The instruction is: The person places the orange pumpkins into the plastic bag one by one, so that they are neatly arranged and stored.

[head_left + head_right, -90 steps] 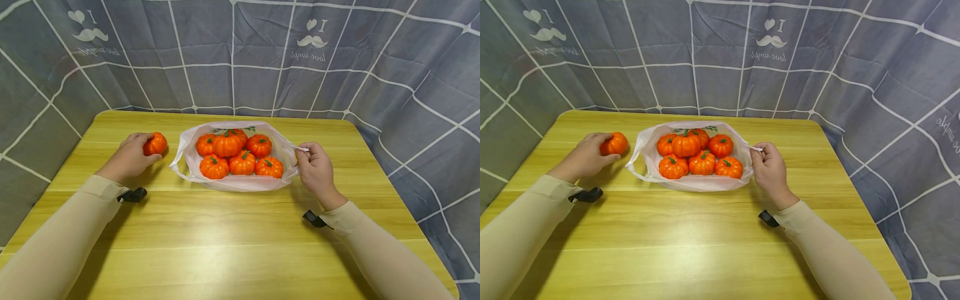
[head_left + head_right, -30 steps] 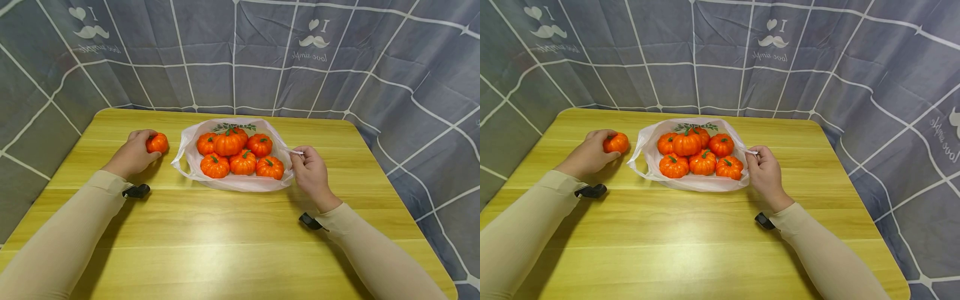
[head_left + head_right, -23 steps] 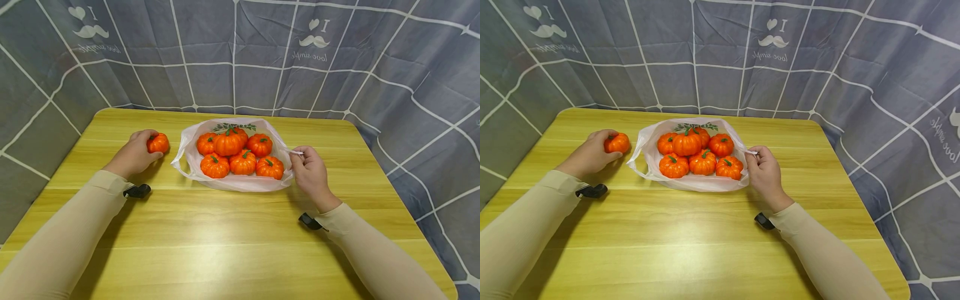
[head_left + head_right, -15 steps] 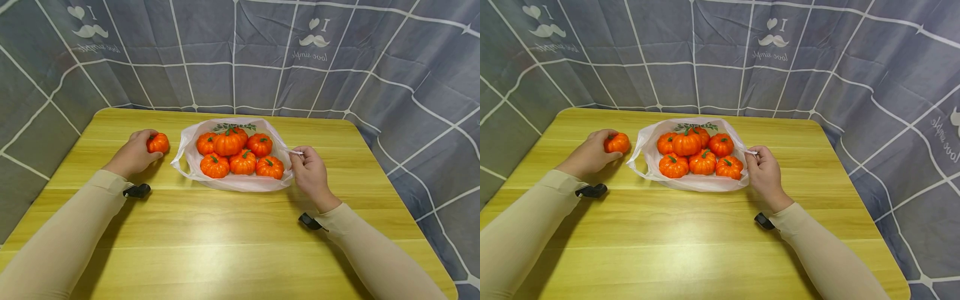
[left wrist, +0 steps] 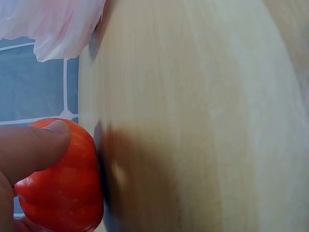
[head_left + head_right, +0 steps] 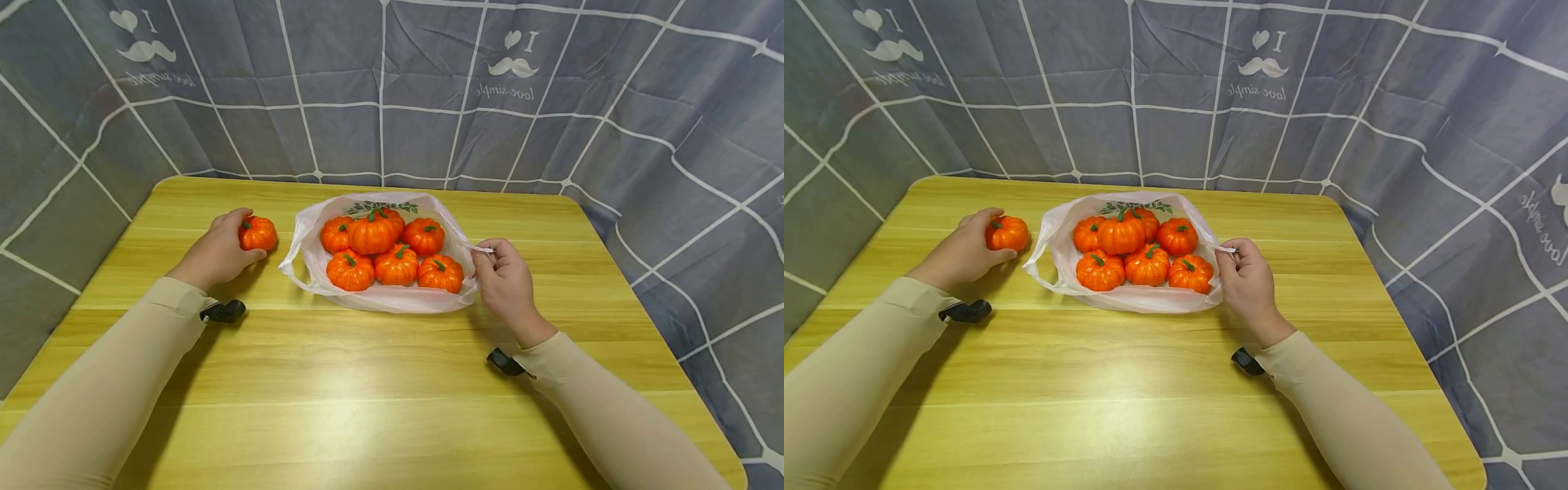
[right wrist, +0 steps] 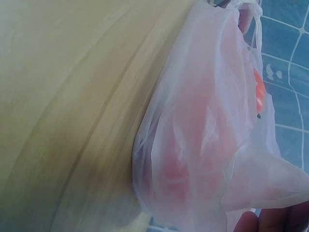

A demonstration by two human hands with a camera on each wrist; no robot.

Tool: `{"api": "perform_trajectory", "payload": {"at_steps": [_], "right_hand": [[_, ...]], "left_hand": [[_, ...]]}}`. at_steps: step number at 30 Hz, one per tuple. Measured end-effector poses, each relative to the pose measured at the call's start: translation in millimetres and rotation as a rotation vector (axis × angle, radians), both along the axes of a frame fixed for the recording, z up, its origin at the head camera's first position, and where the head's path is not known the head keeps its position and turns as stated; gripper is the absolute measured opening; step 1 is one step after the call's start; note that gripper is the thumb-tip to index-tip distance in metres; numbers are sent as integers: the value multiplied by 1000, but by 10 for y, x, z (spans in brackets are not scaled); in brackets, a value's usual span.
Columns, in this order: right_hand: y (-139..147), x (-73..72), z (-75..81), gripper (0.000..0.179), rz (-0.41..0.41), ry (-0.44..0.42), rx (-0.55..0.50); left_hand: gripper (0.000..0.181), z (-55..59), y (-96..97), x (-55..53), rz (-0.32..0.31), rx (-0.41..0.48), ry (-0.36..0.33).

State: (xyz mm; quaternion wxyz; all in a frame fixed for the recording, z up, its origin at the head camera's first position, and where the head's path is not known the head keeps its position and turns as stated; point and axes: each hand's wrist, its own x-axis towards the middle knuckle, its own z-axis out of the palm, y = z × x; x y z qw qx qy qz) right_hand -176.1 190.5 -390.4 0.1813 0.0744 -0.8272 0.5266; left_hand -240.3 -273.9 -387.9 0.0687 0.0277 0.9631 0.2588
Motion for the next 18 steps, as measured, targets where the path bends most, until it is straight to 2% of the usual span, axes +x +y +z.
{"api": "perform_trajectory", "payload": {"at_steps": [18], "right_hand": [[-18, 1, -38, 9, 0, 0, 5]], "left_hand": [[87, 8, 41, 12, -11, 18, 10]]}}
